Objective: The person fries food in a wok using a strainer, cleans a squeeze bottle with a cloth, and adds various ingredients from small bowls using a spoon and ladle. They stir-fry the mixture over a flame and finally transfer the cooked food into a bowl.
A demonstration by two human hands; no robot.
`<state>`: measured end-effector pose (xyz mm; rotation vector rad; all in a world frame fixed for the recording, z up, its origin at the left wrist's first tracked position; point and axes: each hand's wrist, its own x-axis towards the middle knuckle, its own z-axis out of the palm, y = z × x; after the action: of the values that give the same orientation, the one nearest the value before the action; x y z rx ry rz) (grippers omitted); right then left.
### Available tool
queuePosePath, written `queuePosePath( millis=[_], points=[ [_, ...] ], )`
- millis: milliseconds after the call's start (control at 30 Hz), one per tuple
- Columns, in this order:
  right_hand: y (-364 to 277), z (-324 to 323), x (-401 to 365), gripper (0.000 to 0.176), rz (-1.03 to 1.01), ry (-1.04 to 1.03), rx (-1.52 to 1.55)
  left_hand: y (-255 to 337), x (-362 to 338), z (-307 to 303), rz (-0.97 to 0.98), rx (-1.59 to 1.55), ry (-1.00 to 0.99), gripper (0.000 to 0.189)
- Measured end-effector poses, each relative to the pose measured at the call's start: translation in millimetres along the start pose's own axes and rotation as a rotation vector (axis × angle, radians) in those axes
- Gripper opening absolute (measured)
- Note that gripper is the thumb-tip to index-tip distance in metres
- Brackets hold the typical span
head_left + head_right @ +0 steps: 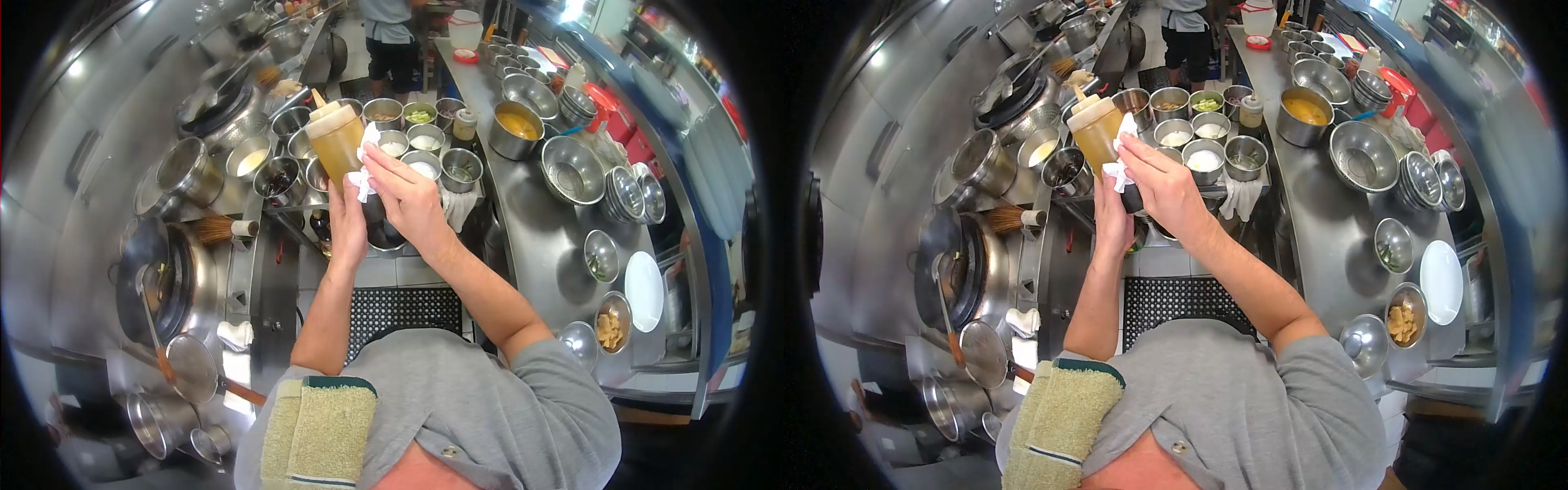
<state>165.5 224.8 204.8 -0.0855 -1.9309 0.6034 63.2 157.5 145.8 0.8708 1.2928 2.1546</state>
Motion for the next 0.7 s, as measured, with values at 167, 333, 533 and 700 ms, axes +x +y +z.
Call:
queuePosePath(
  millis=[167, 333, 533, 700],
  points=[
    [17, 4, -15, 0.026, -0.179, -0.002, -0.064, -1, 0, -3, -0.069, -0.065, -0.011, 0.043],
    [22, -7, -38, 0.024, -0.178, -0.180, 0.065, 9, -1, -12, -0.189, -0.210, -0.058, 0.051],
    [48, -37, -23, 0.024, 0.788, 0.233, 1.231, 32, 0, -26, -0.382, -0.308, -0.099, 0.066],
    [41, -23, -15, 0.027, 1.001, 0.304, 1.550, 34, -4, -21, -0.330, -0.340, -0.154, 0.068]
  ],
)
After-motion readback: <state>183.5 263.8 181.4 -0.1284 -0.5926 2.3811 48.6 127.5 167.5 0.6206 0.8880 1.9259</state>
